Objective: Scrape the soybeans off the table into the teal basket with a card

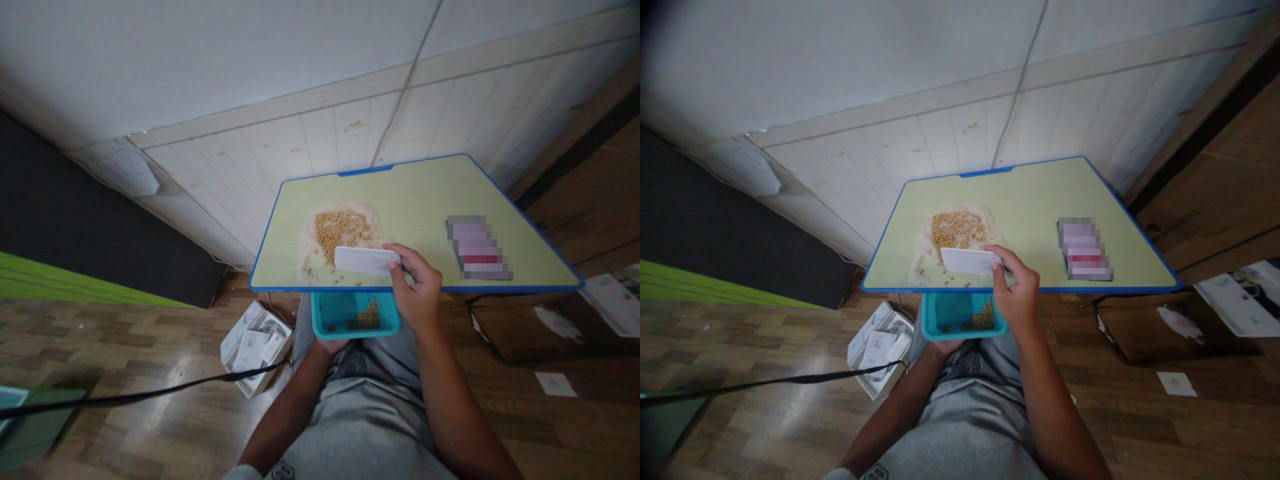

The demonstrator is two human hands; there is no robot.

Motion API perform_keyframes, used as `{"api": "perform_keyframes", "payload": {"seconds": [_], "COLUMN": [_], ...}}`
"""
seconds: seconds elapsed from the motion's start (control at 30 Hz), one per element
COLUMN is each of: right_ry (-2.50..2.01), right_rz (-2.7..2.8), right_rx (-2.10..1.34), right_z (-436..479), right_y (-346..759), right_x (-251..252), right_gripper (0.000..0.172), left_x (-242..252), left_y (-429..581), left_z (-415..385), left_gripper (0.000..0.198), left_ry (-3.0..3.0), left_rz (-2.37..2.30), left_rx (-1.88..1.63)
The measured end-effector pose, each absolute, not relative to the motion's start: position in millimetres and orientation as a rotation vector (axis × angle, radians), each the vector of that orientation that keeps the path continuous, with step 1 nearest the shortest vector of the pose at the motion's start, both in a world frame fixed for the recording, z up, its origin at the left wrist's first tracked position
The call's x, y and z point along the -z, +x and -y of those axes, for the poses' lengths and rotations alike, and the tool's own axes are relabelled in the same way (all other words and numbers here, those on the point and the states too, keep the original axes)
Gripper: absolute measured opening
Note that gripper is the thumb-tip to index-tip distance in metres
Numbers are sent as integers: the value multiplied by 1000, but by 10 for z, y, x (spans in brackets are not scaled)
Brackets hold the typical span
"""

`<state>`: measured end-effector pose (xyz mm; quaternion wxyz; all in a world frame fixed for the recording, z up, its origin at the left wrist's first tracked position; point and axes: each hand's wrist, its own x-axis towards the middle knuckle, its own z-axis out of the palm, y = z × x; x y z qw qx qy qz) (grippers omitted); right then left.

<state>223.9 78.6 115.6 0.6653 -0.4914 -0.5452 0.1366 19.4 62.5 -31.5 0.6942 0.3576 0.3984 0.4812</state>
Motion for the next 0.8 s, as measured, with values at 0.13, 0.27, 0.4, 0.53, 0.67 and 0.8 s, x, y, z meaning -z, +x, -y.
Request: {"api": "perform_keyframes", "payload": {"seconds": [0.13,0.27,0.4,0.53,0.67,0.8], "right_ry": [-1100,-1088,-1071,-1054,-1033,-1046], "right_rz": [1246,1265,1283,1295,1306,1326], "right_rx": [-363,-413,-459,-498,-507,-514], "right_z": [-793,-795,-783,-772,-762,-754], "right_y": [2196,2170,2169,2173,2171,2167], "right_x": [-1141,-1134,-1140,-1143,-1149,-1159], "right_gripper": [32,35,36,38,35,36], "left_x": [112,100,109,67,36,38], "left_y": [258,249,171,137,157,162], "left_z": [-660,-667,-616,-580,-590,-603], "left_gripper": [102,104,108,106,103,112], "left_ry": [663,662,694,695,675,694], "left_rz": [-825,-844,-912,-914,-861,-882], "left_rx": [-1057,-1045,-988,-953,-1005,-946]}}
